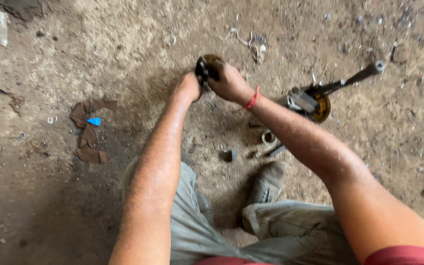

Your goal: The person sits on the ground and sorts various metal parts, including bolts, nuts, and cylindrical pieces, from a pile on the floor into two metal cans. They handle the parts by hand, picking them up and placing them into the containers.

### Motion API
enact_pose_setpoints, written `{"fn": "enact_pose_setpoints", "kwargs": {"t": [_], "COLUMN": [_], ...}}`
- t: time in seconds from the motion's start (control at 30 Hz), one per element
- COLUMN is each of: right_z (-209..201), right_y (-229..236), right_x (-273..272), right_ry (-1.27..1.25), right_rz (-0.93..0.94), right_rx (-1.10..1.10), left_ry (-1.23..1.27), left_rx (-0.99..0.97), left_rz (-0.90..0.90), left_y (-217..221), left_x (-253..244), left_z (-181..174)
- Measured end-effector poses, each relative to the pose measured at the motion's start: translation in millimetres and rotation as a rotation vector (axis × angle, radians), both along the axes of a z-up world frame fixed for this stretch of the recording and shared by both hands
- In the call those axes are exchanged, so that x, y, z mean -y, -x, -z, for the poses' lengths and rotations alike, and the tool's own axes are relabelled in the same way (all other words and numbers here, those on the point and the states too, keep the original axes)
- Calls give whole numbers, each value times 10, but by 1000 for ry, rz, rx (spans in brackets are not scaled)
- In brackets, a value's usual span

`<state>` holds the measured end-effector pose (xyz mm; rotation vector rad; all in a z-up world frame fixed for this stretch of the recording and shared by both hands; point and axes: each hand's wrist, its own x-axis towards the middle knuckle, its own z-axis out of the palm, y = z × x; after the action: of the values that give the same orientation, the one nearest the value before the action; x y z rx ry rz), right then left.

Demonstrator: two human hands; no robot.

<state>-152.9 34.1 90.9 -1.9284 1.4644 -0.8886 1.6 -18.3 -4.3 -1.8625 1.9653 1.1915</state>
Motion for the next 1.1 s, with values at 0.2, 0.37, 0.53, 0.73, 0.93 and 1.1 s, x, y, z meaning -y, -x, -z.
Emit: {"fn": "enact_pose_setpoints", "kwargs": {"t": [0.2,0.37,0.53,0.73,0.93,1.1], "right_z": [320,956,1656,1452,1008,1013], "right_y": [404,708,979,1149,1102,1048], "right_x": [-177,-1053,-1606,-1409,-1659,-1898], "right_ry": [-460,-577,-535,-807,-862,-493], "right_rz": [-58,-530,-488,-461,-795,-763], "right_rx": [231,-916,-986,-647,-1079,-1242], "left_ry": [140,-10,11,-97,-107,-102], "left_rx": [-106,8,43,62,77,110], "left_rz": [24,23,94,44,85,37], "left_y": [-102,-70,-25,-27,-21,-27], "left_x": [-57,-67,-136,-184,-177,-175], "left_z": [197,-369,-709,-730,-705,-701]}}
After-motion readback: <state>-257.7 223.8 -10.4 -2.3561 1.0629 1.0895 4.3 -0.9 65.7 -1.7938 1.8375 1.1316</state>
